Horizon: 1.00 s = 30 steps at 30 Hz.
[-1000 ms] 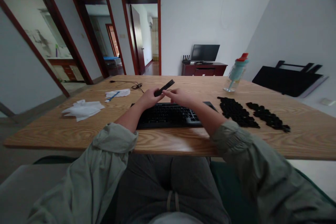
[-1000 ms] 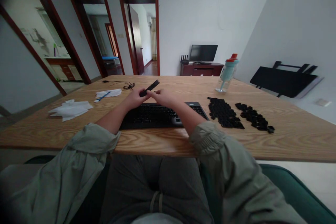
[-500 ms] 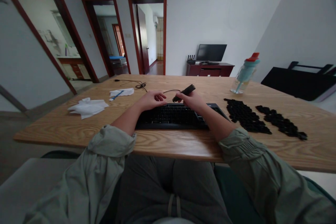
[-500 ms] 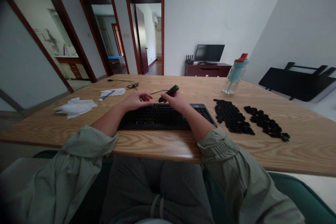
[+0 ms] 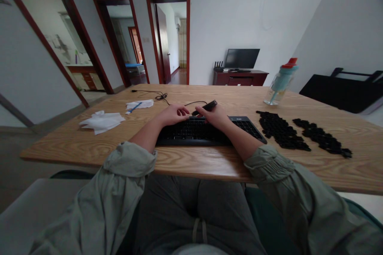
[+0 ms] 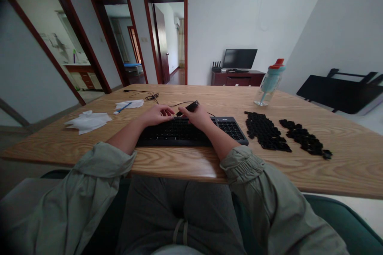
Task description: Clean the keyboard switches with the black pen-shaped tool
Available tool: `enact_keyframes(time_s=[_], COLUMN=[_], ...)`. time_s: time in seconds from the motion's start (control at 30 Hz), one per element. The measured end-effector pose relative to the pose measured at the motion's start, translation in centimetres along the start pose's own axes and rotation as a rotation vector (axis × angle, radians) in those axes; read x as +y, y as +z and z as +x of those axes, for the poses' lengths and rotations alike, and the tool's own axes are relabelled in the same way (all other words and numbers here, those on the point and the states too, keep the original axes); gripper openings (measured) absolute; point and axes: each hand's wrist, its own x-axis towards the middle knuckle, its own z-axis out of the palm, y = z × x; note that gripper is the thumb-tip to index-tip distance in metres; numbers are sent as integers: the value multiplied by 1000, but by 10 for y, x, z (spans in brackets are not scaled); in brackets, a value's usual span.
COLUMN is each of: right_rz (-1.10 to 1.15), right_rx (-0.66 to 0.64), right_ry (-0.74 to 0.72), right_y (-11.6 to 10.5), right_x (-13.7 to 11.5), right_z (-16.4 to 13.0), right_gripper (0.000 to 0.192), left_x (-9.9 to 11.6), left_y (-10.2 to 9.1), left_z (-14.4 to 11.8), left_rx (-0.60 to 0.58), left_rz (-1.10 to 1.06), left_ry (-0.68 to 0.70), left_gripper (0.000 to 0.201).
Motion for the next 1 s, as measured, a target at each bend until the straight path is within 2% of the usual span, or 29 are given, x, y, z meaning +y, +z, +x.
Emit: enact_keyframes(time_s=[0.4,0.73,1.0], right_rz=[176,209,281], right_rx=[133,133,87], right_ry=[133,104,49], right_y=[5,10,11], right_x=[-1,3,-2], right_z=[-1,1,0], right_gripper=[53,54,46], left_x=[-3,-2,2], left_y=[-1,-1,-2], left_z=[1,0,-1], left_rx=[-25,-10,-3], left_rz=[29,30,54], left_ry=[-21,-25,-21], left_gripper=[17,18,19])
